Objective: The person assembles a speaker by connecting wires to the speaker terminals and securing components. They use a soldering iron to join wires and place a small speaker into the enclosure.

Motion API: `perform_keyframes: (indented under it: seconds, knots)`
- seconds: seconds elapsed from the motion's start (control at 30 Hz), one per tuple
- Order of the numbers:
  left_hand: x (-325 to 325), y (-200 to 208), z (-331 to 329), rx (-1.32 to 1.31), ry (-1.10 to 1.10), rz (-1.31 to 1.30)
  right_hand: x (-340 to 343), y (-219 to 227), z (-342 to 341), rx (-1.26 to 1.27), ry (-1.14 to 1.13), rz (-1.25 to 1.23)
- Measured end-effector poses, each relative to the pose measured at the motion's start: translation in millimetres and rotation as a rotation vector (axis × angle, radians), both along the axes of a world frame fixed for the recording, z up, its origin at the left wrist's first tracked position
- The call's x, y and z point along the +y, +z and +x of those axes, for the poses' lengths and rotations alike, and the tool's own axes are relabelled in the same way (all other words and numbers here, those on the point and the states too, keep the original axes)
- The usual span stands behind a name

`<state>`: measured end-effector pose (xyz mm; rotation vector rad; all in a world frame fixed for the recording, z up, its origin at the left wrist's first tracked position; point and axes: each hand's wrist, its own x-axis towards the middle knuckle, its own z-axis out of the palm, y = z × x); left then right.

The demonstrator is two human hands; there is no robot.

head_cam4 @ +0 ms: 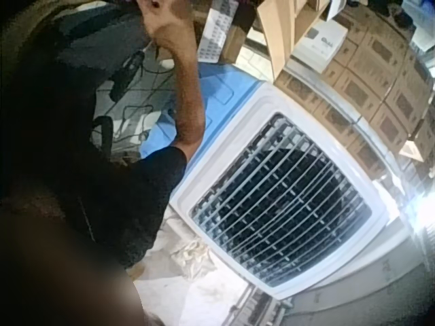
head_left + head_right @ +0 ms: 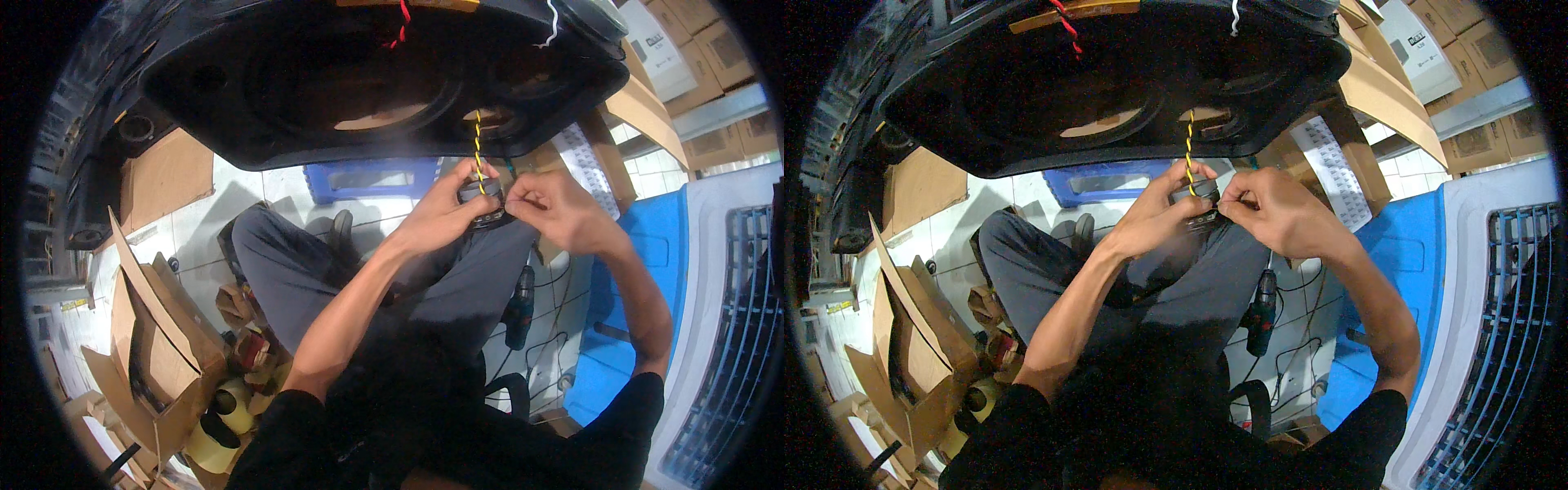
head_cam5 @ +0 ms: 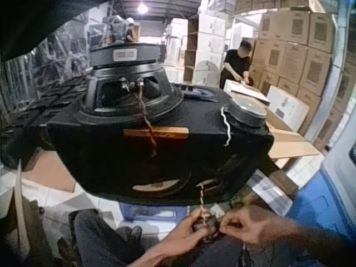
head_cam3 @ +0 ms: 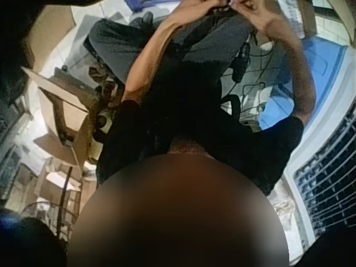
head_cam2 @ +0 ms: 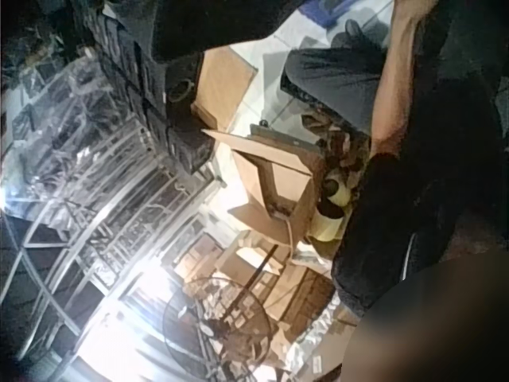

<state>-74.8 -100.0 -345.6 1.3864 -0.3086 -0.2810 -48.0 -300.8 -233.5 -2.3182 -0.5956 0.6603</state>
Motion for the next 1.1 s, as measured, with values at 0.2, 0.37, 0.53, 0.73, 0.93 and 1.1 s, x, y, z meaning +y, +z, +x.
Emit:
perform_keyframes:
  seconds: [0.2,0.37,0.53,0.73,0.93,1.1]
  knots:
    - [0,0,1,0.003,0.016,0.018,3,2,-2,-0.022,0.005,0.043]
    - [2,1,0,0.022,0.006,0.004,2,6,-2,-0.027,0.038,0.032]
    - [0,2,2,-0.006,-0.041,0.007,1,9,3,-0.071,0.159,0.015]
    - [-1,3,4,0.055,-0.074,-0.011,0,16,21,0.094,0.244,-0.116]
    - [0,0,9,0.033,-0.073,0.043,1,11,26,0.196,0.250,-0.081]
    - [0,-2,12,0.029,-0.080,-0.002,0,8,28,0.182,0.251,-0.111]
